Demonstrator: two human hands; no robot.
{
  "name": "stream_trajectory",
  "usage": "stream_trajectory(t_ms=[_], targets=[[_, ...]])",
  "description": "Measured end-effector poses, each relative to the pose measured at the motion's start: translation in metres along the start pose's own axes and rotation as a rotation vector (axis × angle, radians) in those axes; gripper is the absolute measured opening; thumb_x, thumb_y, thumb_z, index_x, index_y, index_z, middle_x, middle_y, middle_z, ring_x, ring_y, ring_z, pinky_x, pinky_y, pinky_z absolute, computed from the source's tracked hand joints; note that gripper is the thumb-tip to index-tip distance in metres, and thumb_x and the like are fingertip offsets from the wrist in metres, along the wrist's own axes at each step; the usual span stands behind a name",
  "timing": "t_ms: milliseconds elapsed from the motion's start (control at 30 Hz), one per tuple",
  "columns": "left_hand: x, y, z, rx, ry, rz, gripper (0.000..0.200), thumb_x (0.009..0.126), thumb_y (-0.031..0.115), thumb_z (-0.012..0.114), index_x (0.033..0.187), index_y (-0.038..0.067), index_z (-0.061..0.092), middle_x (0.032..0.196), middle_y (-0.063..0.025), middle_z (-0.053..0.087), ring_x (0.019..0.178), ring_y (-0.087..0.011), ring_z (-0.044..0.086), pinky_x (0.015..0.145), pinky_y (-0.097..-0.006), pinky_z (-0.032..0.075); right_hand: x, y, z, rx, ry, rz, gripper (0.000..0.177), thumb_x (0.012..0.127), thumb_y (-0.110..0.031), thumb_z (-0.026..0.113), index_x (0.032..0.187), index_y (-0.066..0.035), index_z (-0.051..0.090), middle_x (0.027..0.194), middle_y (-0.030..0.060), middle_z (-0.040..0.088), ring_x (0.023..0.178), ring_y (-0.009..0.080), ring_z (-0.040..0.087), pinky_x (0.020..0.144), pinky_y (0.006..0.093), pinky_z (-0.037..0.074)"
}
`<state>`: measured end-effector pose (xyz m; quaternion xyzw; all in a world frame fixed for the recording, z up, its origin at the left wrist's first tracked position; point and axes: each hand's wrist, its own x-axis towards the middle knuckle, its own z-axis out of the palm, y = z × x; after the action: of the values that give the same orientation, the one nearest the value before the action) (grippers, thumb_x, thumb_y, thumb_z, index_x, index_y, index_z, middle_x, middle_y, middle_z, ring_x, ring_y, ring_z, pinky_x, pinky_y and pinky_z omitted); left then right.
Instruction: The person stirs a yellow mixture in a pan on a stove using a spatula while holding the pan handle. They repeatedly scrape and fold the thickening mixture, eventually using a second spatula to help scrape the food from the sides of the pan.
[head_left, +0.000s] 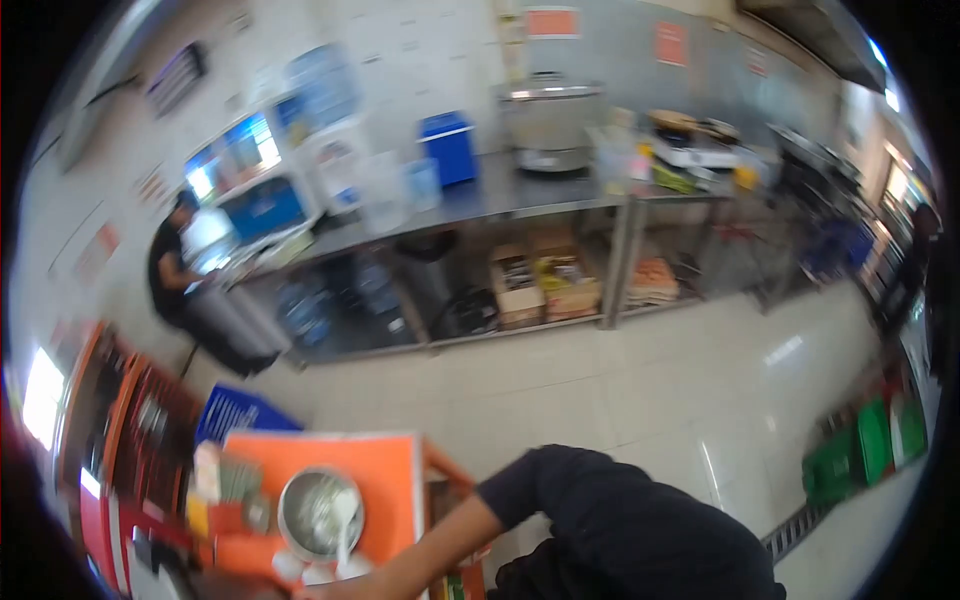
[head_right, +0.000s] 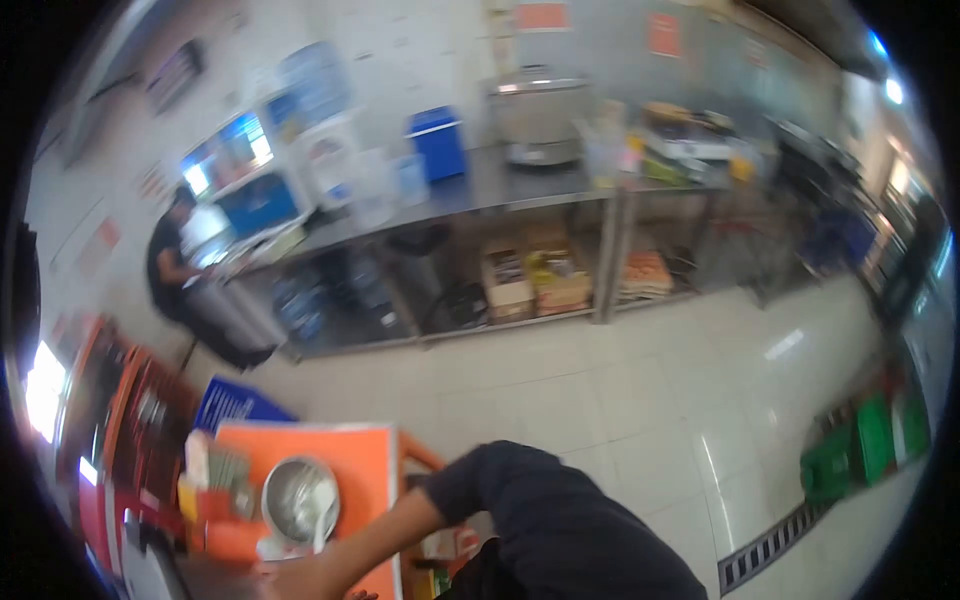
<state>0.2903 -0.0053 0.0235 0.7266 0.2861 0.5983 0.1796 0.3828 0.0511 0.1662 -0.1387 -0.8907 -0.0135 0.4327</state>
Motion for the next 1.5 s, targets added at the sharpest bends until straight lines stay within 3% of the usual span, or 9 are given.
stream_trajectory(t_ms=[33,67,233,333,667,1000,1133,1300,1500], targets=[[0.003,0.004,0.034,-0.038,-0.086,0.046,0.009,0.08,-0.003,0.047,0.086,-0.002,0.053,0.067,-0.0134,0.055,0.057,-0.0217,0.052,0.054,-0.0309,0.043,-0.063,-0.003,-0.01,0.031,-0.061,0.23,0.021,0.081,-0.022,0.047,0.061,-0.013,0.049,0.061,0.0056,0.046,0.06,0.0251,0.044,0.07,0.0402,0.034],[0.007,0.008,0.069,-0.075,-0.166,0.095,0.009,0.08,-0.003,0.047,0.086,-0.002,0.053,0.067,-0.0135,0.055,0.057,-0.0219,0.052,0.054,-0.0309,0.043,-0.125,-0.005,-0.025,0.052,0.073,0.381,0.018,0.067,-0.024,0.052,0.063,-0.006,0.052,0.056,0.01,0.051,0.058,0.0304,0.051,0.056,0.0394,0.038],[0.02,0.049,0.24,-0.178,-0.482,0.355,0.008,0.079,-0.004,0.048,0.085,-0.002,0.052,0.067,-0.0136,0.054,0.057,-0.0224,0.051,0.054,-0.0309,0.043,-0.327,-0.112,-0.202,-0.035,0.214,1.43,0.017,0.073,-0.017,0.05,0.084,-0.006,0.057,0.072,0.0103,0.059,0.066,0.027,0.056,0.061,0.0372,0.043],[0.017,0.107,0.334,-0.403,-0.592,0.356,0.009,0.076,-0.009,0.047,0.083,-0.003,0.051,0.067,-0.0141,0.053,0.057,-0.0237,0.049,0.054,-0.0315,0.042,-0.384,-0.161,-0.283,-0.216,0.387,1.572,0.017,0.075,-0.015,0.048,0.088,-0.006,0.056,0.073,0.0113,0.059,0.064,0.0276,0.057,0.06,0.0375,0.044],[-0.049,0.235,0.649,-0.639,-1.006,0.36,0.015,0.07,-0.011,0.046,0.074,-0.002,0.057,0.073,-0.0138,0.059,0.065,-0.0273,0.058,0.058,-0.0313,0.046,-0.601,-0.264,-0.584,-0.819,0.47,1.728,0.018,0.078,-0.013,0.048,0.093,-0.006,0.056,0.082,0.0115,0.061,0.074,0.0299,0.058,0.067,0.0367,0.045],[-0.054,0.522,1.021,-1.072,-1.073,0.081,0.014,0.073,-0.008,0.045,0.075,-0.001,0.056,0.066,-0.0086,0.057,0.062,-0.0174,0.056,0.058,-0.0258,0.044,-0.786,-0.394,-0.913,-1.292,0.737,1.761,0.014,0.075,-0.005,0.05,0.087,-0.002,0.058,0.082,0.0129,0.061,0.069,0.0211,0.06,0.061,0.029,0.047],[-0.055,0.625,1.125,-1.287,-1.35,-0.381,0.018,0.083,0.004,0.041,0.096,-0.001,0.052,0.085,-0.0061,0.057,0.076,-0.0121,0.054,0.069,-0.022,0.04,-0.885,-0.406,-1.043,-1.608,0.555,1.66,0.013,0.074,-0.007,0.049,0.082,-0.002,0.058,0.075,0.0137,0.059,0.069,0.0284,0.057,0.063,0.0352,0.045],[-0.078,0.685,1.256,-1.256,-1.431,-0.491,0.025,0.085,0.016,0.042,0.105,0.004,0.049,0.094,-0.007,0.057,0.085,-0.0131,0.054,0.076,-0.0233,0.038,-1.044,-0.382,-1.235,-1.718,0.227,1.408,0.027,0.068,-0.005,0.051,0.095,-0.006,0.051,0.09,0.0123,0.051,0.087,0.0308,0.051,0.069,0.0404,0.043],[-0.094,0.763,1.38,-1.16,-1.62,-0.895,0.035,0.085,0.027,0.045,0.114,0.006,0.045,0.112,-0.0065,0.051,0.1,-0.0144,0.048,0.084,-0.0281,0.037,-1.111,-0.323,-1.344,-1.303,-0.322,2.095,0.052,0.068,-0.015,0.058,0.113,-0.006,0.035,0.087,0.0199,0.054,0.081,0.0361,0.055,0.067,0.0435,0.044]])
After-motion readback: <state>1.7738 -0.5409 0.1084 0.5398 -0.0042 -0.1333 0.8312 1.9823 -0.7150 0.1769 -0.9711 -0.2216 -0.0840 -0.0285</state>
